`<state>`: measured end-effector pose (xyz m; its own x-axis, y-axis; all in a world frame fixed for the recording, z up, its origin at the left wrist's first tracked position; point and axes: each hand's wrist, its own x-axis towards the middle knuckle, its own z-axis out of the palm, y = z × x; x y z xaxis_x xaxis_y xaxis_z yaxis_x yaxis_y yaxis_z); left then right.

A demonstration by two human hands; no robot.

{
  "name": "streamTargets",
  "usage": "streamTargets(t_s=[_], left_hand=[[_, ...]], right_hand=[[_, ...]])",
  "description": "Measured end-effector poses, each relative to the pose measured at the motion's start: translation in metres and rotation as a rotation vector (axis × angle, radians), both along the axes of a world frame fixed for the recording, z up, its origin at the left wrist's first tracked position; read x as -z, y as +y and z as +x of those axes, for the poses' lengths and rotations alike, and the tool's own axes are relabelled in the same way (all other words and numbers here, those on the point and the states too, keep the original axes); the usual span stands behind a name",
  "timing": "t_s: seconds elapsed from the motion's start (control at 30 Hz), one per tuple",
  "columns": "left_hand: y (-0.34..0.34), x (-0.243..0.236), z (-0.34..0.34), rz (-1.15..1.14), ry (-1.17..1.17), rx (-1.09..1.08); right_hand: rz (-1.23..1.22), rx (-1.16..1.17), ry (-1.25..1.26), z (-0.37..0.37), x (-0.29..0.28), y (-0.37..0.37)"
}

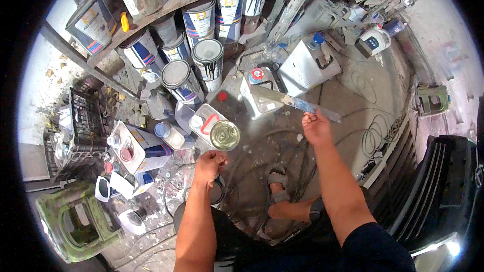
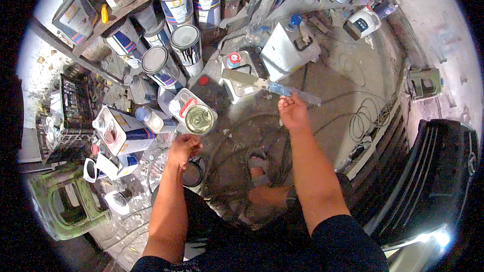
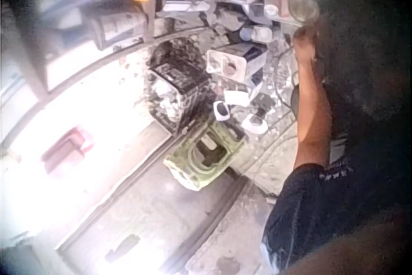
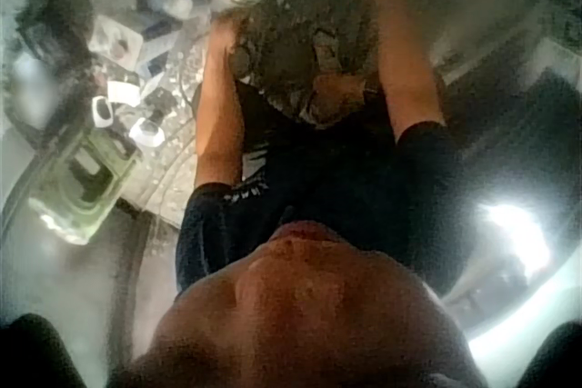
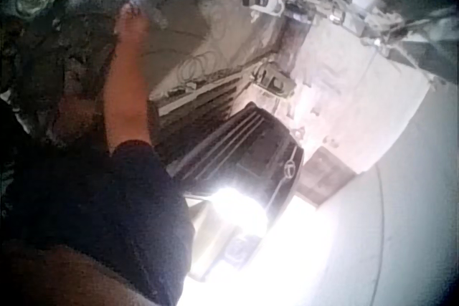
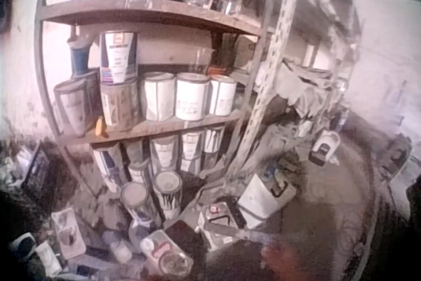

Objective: The person retrieves a plastic cup and a paint can from a cluttered shelf. They pour a liquid from a large white container into the paint can, then transfer some of the paint into the plastic cup. Finally, they use a flat metal tool to stir the paint mixture inside the cup.

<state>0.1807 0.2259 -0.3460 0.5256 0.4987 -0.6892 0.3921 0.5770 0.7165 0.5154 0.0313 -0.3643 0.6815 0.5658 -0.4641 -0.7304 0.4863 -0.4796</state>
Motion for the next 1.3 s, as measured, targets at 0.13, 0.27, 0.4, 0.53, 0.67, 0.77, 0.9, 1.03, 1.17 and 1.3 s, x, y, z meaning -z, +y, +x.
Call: streamTargets(t_s=[0.13, 0.27, 0.4, 0.53, 0.67, 0.77, 0.9, 1.03, 1.17, 1.3], left_hand=[[-0.006, 0.001, -0.01, 0.191, 0.035, 0.218], [-0.015, -0.003, -0.019, 0.442, 0.08, 0.394], [-0.026, -0.011, -0.02, 0.65, 0.088, 0.494], [-0.029, -0.007, -0.025, 0.706, 0.114, 0.538], [-0.03, -0.008, -0.021, 0.707, 0.136, 0.566], [-0.03, -0.009, -0.019, 0.671, 0.202, 0.643], [-0.03, 0.001, -0.015, 0.549, 0.178, 0.783], [-0.038, 0.003, -0.02, 0.449, 0.205, 0.826], [-0.066, -0.001, -0.031, 0.396, 0.285, 0.793], [-0.104, -0.022, -0.048, 0.362, 0.364, 0.749]], right_hand=[[-0.102, 0.06, 0.056, -0.021, 0.007, 0.036], [-0.255, 0.022, 0.126, -0.034, 0.028, 0.068], [-0.367, 0.001, 0.164, -0.033, 0.042, 0.092], [-0.41, 0.023, 0.222, -0.035, 0.037, 0.12], [-0.467, -0.038, 0.194, -0.032, 0.035, 0.123], [-0.531, -0.17, 0.152, -0.026, 0.034, 0.12], [-0.605, -0.255, 0.203, -0.014, 0.037, 0.113], [-0.698, -0.289, 0.181, -0.016, 0.032, 0.11], [-0.773, -0.305, 0.216, -0.027, 0.024, 0.101], [-0.779, -0.533, -0.001, -0.048, 0.003, 0.07]])
